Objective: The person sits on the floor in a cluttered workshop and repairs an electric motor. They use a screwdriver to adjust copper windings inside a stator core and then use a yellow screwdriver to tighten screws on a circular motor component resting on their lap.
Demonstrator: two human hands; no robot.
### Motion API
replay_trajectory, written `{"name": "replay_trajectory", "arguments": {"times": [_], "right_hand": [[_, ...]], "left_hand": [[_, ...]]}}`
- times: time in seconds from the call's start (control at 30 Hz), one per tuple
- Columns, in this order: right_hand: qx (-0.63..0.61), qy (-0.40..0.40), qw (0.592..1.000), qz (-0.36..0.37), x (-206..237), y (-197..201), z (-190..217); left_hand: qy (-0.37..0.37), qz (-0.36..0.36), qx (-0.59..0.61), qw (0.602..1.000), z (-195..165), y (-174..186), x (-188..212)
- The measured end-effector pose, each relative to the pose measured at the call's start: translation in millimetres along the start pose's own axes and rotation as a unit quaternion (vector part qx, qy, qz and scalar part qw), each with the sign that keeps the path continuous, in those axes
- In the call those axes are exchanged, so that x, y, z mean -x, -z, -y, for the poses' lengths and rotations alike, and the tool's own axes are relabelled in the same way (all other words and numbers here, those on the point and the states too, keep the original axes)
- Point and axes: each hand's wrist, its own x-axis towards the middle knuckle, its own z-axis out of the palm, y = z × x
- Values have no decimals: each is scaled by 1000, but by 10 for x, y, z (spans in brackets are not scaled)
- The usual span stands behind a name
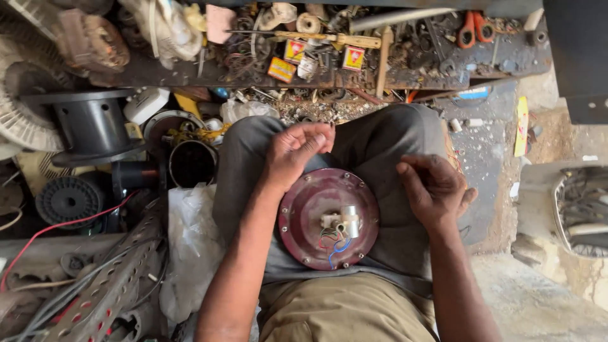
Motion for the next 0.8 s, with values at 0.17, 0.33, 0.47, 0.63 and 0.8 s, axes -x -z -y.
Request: {"name": "replay_trajectory", "arguments": {"times": [0.17,0.33,0.47,0.63,0.8], "right_hand": [[-44,14,998,-42,-49,-22,-148],[39,73,996,-37,-19,-45,-82],[145,138,979,-33,4,-39,-107],[18,84,996,-10,11,-105,-125],[107,132,984,-44,-87,-127,114]], "left_hand": [[15,25,-48,998,42,-58,-85],[-49,-51,-47,996,-56,103,214],[-113,-213,-234,942,-439,379,883],[-127,-254,-544,790,-564,327,1510],[-132,-218,-715,651,-128,70,1526]]}}
